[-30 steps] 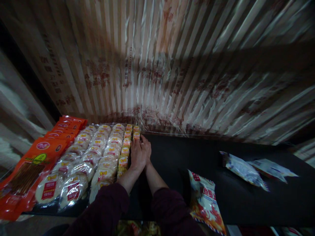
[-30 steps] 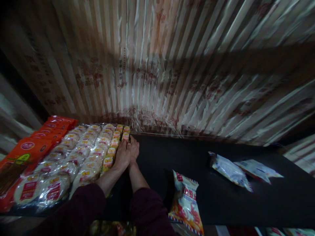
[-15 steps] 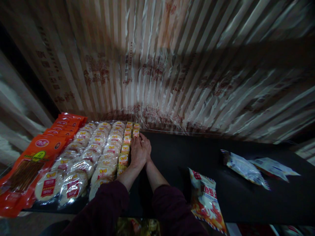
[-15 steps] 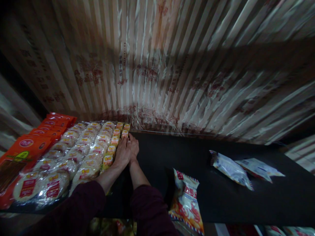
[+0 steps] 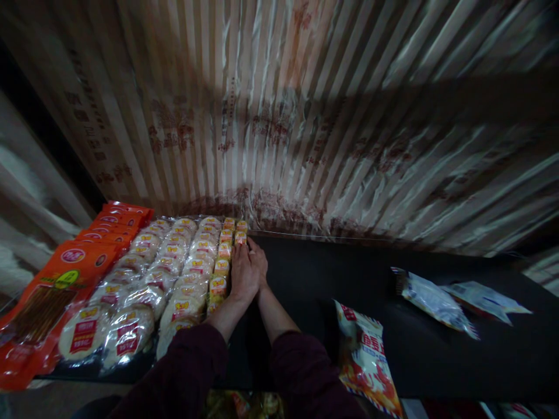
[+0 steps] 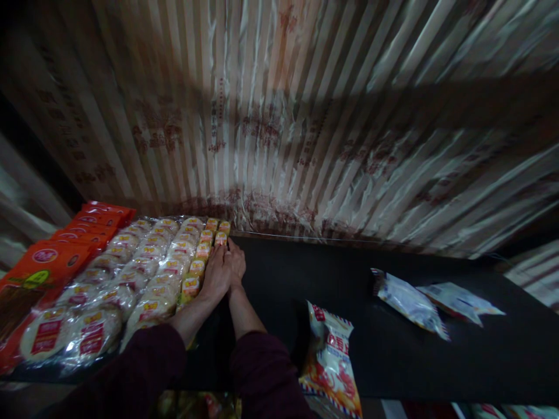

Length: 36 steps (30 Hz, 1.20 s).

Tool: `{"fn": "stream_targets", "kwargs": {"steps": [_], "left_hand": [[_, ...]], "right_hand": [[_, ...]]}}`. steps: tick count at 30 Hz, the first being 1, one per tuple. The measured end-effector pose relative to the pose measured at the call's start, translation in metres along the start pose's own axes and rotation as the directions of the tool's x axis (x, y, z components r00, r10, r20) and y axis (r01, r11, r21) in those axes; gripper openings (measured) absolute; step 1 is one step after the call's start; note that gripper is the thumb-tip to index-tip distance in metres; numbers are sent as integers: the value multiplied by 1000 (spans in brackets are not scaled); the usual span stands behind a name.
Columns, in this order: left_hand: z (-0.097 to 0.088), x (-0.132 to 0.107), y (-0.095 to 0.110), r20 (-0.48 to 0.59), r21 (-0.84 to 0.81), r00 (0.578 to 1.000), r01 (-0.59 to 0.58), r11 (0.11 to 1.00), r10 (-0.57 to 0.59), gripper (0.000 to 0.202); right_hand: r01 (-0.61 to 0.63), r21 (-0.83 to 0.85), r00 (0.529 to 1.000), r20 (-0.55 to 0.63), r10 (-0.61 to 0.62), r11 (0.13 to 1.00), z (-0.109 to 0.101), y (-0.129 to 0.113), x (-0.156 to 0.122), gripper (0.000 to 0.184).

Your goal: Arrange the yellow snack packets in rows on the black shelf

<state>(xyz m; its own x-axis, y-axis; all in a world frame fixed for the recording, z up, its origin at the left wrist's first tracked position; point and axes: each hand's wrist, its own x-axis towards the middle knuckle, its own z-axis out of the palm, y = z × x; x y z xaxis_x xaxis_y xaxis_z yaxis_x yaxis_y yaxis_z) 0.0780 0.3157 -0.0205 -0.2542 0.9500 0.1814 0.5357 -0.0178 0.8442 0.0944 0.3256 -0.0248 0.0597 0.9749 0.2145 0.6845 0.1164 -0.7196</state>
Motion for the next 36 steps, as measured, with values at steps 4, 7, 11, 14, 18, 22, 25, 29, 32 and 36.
{"fn": "stream_targets", "kwargs": {"steps": [4, 7, 11, 14, 18, 22, 25, 29, 32, 36], "left_hand": [[-9, -4, 2, -12, 21, 1000, 13, 1000, -13, 42], [-27, -13, 0, -26, 29, 1000, 12, 1000, -11, 41], [-44, -26, 4, -28, 26, 1000, -2, 1000, 3, 44], [-48, -35, 11, -38, 19, 999, 27, 999, -26, 43], [-57, -50, 16, 33, 2, 999, 29, 1000, -29, 37], [-71, -67, 23, 101, 34, 991, 90, 995, -93, 38], [-80, -80, 29, 128, 51, 985, 114, 992, -119, 38], [-91, -99, 31, 169, 49, 980, 100, 994, -107, 36], [-101, -118, 31, 181, 65, 979, 88, 994, -99, 36], [-112, -146, 27, 172, 87, 981, 74, 993, -88, 38]], "right_hand": [[-13, 40, 1000, -21, 13, 999, -1, 3, -1, 43], [-21, 84, 997, -67, 27, 996, -2, 7, -2, 45], [-22, 149, 995, -96, 36, 989, -1, 16, -8, 44], [4, 154, 997, -75, 8, 988, 0, 20, -18, 42], [-4, 172, 999, -52, 13, 985, -3, 19, -36, 40], [3, 203, 999, -54, 8, 979, -12, 11, -53, 37], [20, 226, 999, -51, -9, 974, -20, 6, -67, 33], [18, 262, 999, -52, -4, 965, -28, -1, -88, 32], [1, 286, 999, -50, 14, 958, -31, -5, -106, 32], [-31, 309, 999, -28, 41, 951, -36, -10, -132, 30]]}}
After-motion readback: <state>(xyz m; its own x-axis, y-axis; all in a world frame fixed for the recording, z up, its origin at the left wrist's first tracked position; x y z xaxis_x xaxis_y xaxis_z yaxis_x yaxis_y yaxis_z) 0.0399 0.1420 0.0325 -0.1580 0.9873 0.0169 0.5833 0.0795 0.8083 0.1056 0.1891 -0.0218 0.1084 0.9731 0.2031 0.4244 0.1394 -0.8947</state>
